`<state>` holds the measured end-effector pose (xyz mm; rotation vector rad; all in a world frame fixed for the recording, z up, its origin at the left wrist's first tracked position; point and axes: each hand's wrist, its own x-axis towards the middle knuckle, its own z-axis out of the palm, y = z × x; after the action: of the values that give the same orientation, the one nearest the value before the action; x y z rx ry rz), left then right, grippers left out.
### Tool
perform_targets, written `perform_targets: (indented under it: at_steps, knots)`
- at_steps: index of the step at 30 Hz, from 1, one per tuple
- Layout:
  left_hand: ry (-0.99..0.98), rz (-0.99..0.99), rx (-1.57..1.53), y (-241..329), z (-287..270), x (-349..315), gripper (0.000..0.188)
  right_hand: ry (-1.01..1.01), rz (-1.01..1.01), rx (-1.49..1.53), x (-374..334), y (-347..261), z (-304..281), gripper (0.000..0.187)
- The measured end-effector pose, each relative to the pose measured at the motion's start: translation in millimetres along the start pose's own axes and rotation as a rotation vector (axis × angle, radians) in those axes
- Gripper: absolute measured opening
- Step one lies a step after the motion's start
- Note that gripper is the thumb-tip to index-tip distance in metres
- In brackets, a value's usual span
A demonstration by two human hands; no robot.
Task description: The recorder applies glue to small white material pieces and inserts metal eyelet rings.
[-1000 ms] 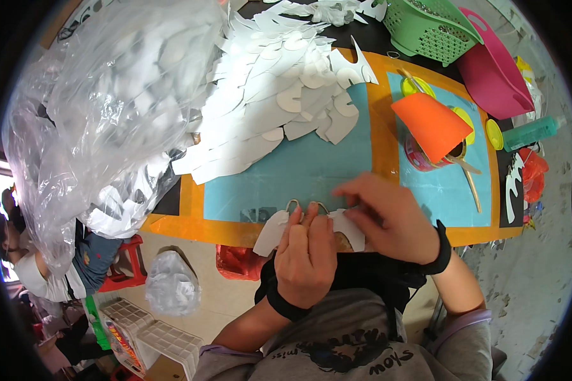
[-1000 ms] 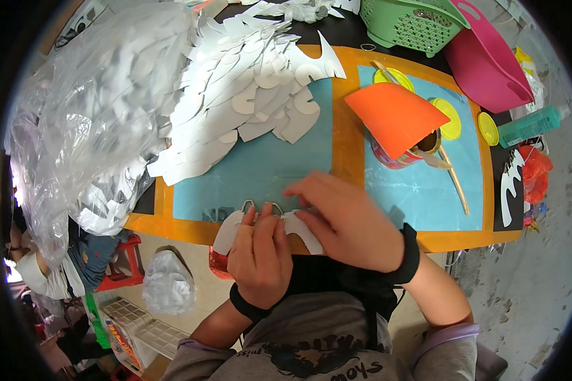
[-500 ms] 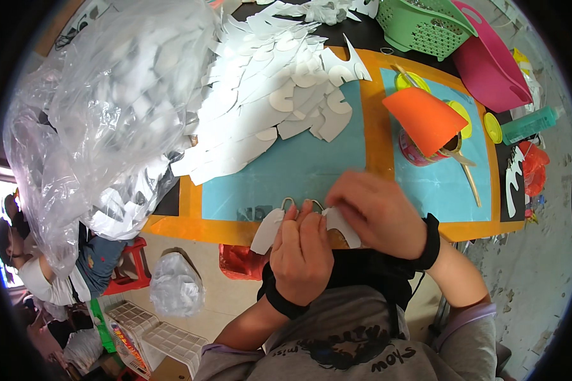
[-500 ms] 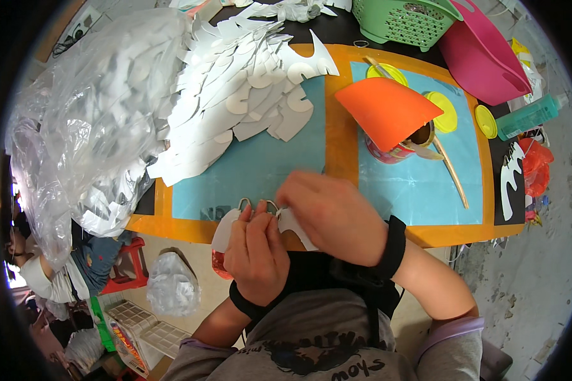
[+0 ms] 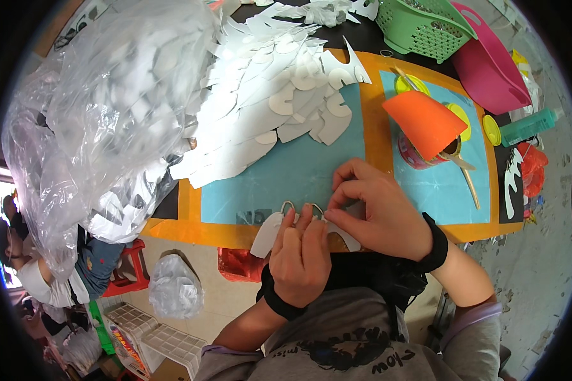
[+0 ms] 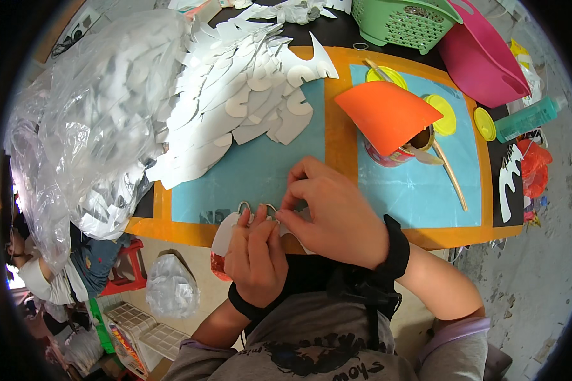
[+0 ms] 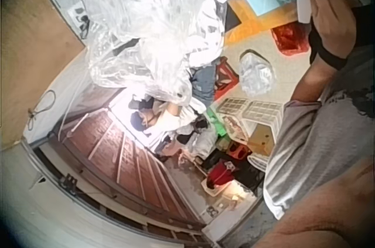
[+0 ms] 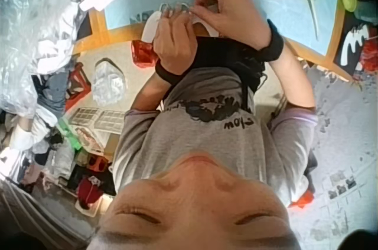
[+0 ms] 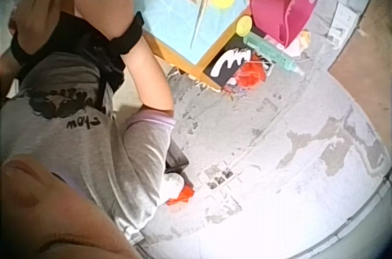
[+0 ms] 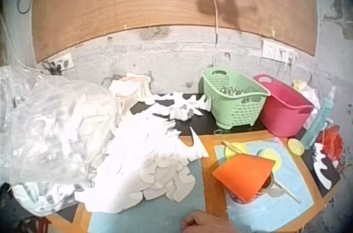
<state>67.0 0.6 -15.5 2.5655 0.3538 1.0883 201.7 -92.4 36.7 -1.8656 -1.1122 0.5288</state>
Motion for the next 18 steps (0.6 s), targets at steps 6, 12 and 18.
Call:
perform_targets:
  at_steps: [6, 12, 18]
  knots:
    - [-0.084, 0.107, -0.02, -5, -9, 0, 0.011, 0.019, -0.033, -0.023, -2, 1, 3, 0.012]
    - [-0.186, 0.201, 0.001, -10, -17, 4, 0.011, 0.003, 0.007, -0.08, -1, -4, 3, 0.012]
    - [-0.253, 0.246, -0.048, -18, -21, -2, 0.017, -0.065, 0.015, -0.134, 3, -8, 0, 0.015]
